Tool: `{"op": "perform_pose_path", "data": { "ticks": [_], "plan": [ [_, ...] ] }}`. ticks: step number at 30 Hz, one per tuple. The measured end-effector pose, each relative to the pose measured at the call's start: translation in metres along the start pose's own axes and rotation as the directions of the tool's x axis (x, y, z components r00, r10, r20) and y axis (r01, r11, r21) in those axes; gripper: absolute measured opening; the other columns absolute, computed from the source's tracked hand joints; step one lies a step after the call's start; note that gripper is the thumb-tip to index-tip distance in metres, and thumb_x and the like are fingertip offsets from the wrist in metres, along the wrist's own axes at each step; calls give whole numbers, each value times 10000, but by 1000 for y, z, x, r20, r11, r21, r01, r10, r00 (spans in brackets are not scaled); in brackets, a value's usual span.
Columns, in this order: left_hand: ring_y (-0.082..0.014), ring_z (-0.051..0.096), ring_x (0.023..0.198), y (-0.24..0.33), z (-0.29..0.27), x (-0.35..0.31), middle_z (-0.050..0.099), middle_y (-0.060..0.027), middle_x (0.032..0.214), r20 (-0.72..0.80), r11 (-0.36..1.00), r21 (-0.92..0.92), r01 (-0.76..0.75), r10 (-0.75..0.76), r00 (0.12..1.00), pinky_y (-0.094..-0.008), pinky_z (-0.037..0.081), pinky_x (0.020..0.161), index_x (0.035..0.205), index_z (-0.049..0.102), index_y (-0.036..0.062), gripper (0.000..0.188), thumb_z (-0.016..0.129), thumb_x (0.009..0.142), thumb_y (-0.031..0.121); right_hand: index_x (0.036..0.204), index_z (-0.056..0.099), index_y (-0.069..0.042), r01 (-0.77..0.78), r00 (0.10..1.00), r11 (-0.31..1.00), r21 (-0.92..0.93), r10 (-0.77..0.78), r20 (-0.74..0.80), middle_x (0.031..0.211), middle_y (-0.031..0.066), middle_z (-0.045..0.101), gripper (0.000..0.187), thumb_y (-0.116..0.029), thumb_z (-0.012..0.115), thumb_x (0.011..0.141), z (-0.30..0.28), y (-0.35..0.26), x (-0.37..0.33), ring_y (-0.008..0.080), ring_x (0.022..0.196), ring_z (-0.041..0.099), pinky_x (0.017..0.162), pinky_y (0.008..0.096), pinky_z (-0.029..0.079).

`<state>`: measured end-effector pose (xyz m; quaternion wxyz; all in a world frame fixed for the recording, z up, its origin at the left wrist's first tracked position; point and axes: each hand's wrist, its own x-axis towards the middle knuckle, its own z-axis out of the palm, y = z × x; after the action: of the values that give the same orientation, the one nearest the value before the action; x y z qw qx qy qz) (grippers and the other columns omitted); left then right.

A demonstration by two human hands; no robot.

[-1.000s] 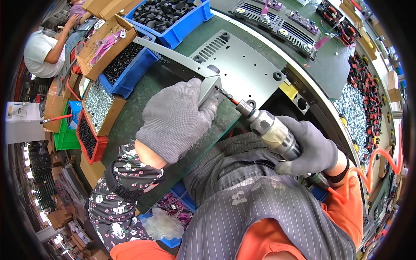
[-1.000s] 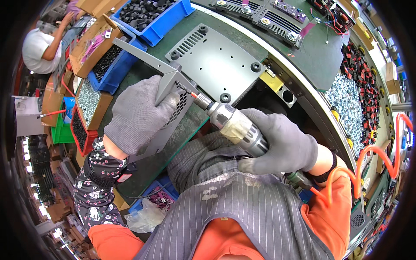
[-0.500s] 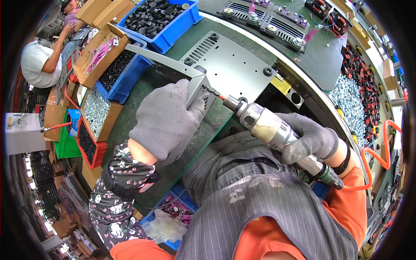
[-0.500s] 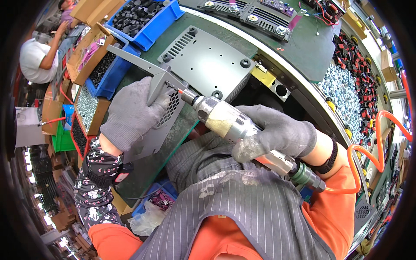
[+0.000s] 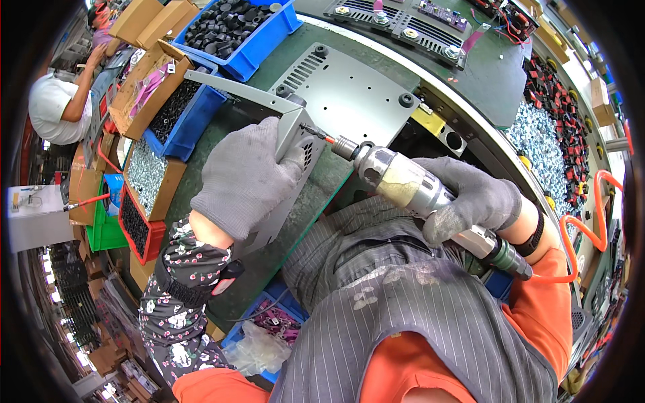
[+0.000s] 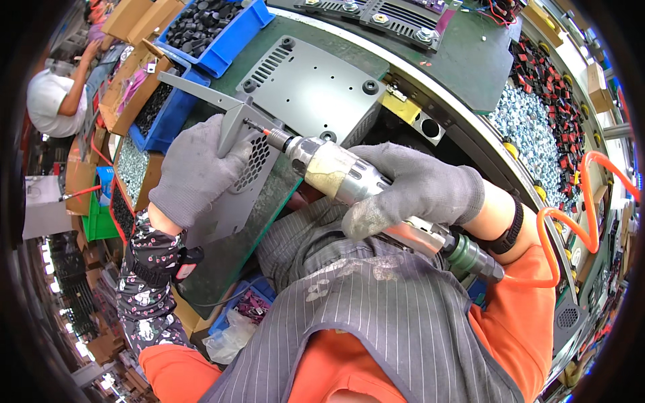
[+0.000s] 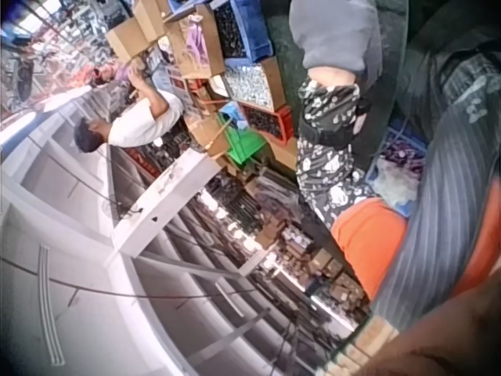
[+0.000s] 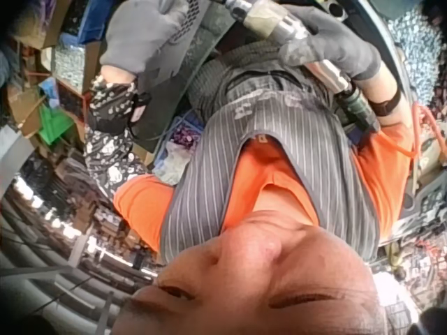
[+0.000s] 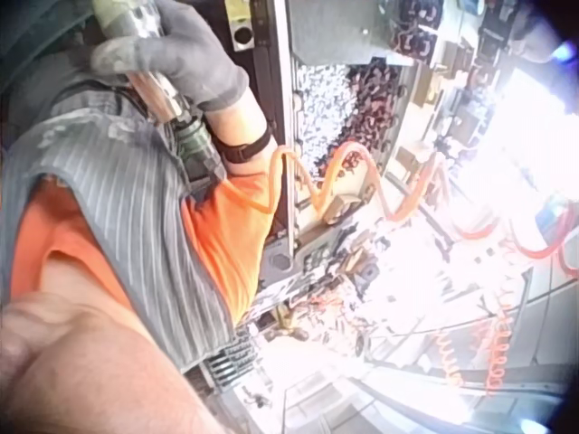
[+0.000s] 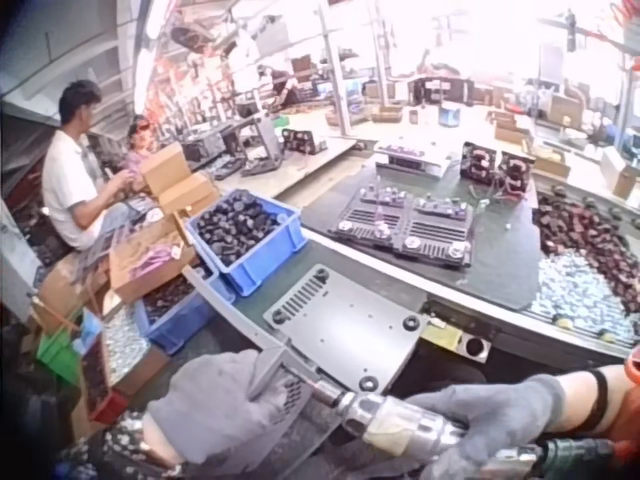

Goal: The recorder collects metal housing parts, aligns them on a workbench, uses a pneumatic screwdriver to fasten components, and installs cooling fans.

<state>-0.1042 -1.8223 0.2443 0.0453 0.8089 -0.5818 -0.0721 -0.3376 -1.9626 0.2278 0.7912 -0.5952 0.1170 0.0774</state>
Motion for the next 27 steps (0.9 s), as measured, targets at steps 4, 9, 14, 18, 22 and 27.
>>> {"op": "perform_pose_path", "data": {
  "ticks": [4, 9, 14, 18, 22, 27],
  "plan": [
    [-353, 616, 762, 0, 1, 0, 617, -190, 803, -30, 999, 10, -32, 32, 999, -434, 496, 674, 895, 548, 0, 334, 538, 838, 329, 1170, 518, 18, -41, 999, 999, -5, 40, -9, 937, 23, 571, 599, -214, 777, 682, -1, -4, 0, 101, 862, 503, 778, 253, 427],
    [-352, 614, 752, 3, -1, 0, 614, -184, 787, 7, 1000, 14, 2, -2, 1000, -436, 494, 666, 882, 547, 1, 330, 540, 837, 328, 1139, 529, 27, -55, 998, 997, -57, 54, -20, 940, 36, 584, 565, -226, 764, 692, -2, -8, 0, 108, 860, 520, 778, 259, 435],
    [-391, 578, 801, 4, -2, 0, 596, -211, 809, 8, 999, 1, 45, -45, 999, -462, 449, 678, 924, 554, 10, 305, 600, 796, 283, 1209, 501, 33, -59, 998, 998, -28, 58, -15, 954, 27, 571, 768, -274, 821, 581, -1, -5, 5, 90, 823, 508, 729, 229, 425],
    [-351, 613, 770, 4, -1, -1, 611, -190, 795, -15, 999, 37, 6, -6, 1000, -438, 490, 673, 885, 545, 8, 328, 549, 835, 332, 1126, 547, 24, -29, 999, 998, -59, 30, 25, 965, 46, 592, 519, -186, 739, 693, -4, -8, 4, 114, 872, 541, 779, 251, 447],
    [-355, 611, 782, 4, -3, 0, 614, -190, 812, -6, 998, 56, -7, 7, 1000, -443, 487, 675, 908, 546, 10, 327, 556, 829, 327, 1138, 543, 26, -49, 998, 999, 22, 48, 38, 957, 48, 595, 531, -181, 735, 688, -3, -12, 2, 123, 870, 548, 794, 255, 452],
    [-365, 607, 812, 7, -6, 1, 615, -199, 846, 29, 999, 21, 27, -27, 999, -447, 482, 693, 914, 544, 15, 341, 556, 832, 346, 1150, 535, 25, 29, 998, 998, 62, -33, 51, 930, 50, 596, 554, -201, 742, 689, -2, -6, 8, 124, 844, 549, 775, 259, 455]
  ]
}}
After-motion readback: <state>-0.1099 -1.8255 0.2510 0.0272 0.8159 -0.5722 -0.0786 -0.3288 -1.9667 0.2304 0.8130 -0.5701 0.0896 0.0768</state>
